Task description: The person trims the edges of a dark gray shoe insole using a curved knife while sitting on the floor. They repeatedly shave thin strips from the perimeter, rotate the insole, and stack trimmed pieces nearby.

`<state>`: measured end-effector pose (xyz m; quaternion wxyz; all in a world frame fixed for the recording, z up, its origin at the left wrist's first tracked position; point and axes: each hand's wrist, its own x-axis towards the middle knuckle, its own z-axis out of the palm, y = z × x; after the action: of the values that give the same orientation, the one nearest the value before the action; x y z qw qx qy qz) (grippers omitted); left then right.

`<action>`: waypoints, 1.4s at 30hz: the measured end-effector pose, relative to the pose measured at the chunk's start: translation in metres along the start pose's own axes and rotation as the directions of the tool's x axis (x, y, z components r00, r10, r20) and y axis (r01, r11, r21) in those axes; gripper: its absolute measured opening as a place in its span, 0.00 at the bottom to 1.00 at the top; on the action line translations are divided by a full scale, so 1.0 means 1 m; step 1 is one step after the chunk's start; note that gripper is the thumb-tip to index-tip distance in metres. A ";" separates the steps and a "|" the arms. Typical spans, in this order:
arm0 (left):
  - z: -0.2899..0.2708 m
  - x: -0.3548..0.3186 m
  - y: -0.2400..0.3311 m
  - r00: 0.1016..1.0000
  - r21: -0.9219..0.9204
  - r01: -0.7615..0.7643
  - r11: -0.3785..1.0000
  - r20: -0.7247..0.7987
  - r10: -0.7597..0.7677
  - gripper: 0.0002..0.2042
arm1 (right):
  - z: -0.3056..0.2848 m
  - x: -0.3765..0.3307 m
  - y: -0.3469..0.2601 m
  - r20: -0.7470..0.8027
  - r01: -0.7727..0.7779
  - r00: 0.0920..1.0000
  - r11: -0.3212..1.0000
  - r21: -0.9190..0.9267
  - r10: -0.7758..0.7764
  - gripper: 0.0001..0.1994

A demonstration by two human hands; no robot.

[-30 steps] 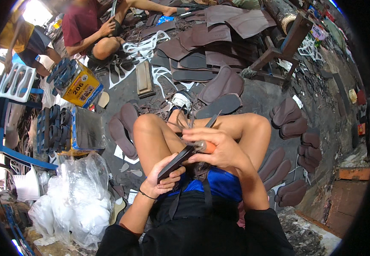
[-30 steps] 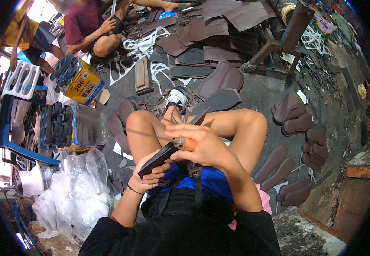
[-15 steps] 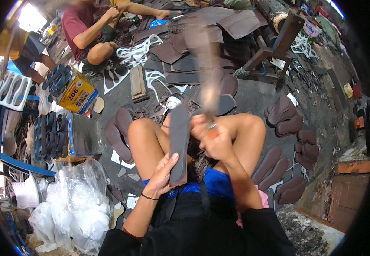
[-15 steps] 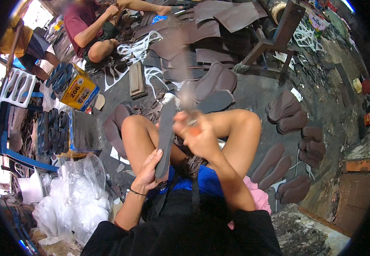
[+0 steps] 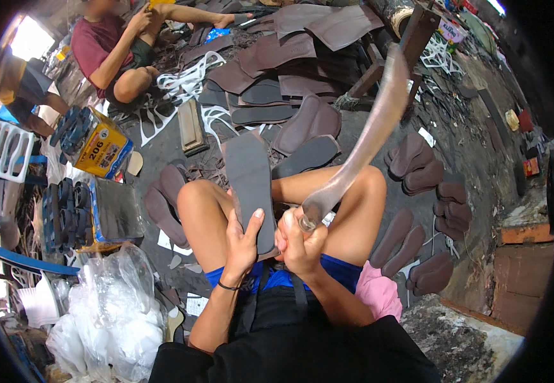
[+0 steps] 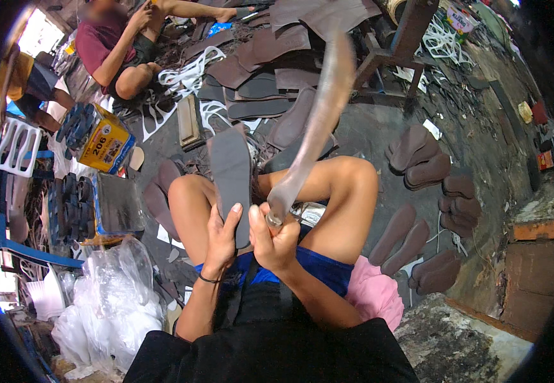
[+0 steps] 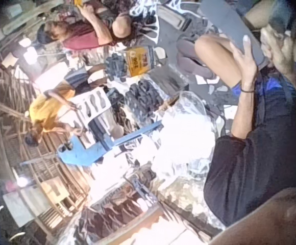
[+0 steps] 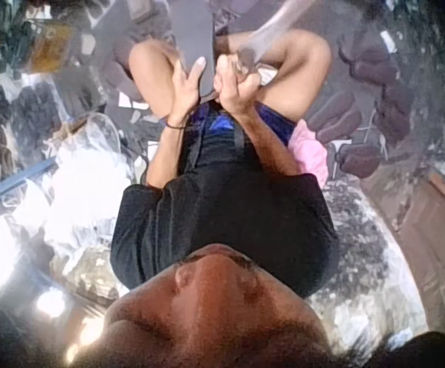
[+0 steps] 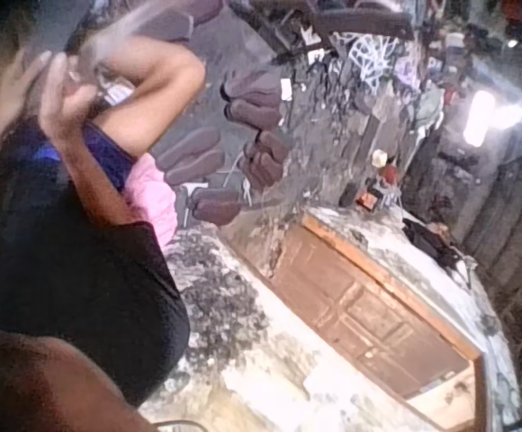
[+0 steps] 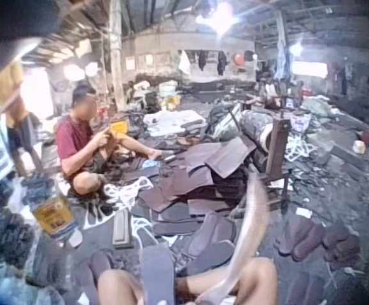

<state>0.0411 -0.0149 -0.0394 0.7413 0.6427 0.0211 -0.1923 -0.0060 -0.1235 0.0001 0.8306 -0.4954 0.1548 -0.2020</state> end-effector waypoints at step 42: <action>-0.064 -0.018 0.111 0.989 -0.043 -0.007 0.999 0.145 0.013 0.21 | -0.061 -0.027 -0.076 0.349 0.182 0.931 0.698 -0.693 0.104 0.14</action>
<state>0.0733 0.0625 0.0588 0.7554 0.6110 -0.0320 -0.2344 -0.0712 -0.1892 0.0402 0.5817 -0.8101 0.0546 -0.0492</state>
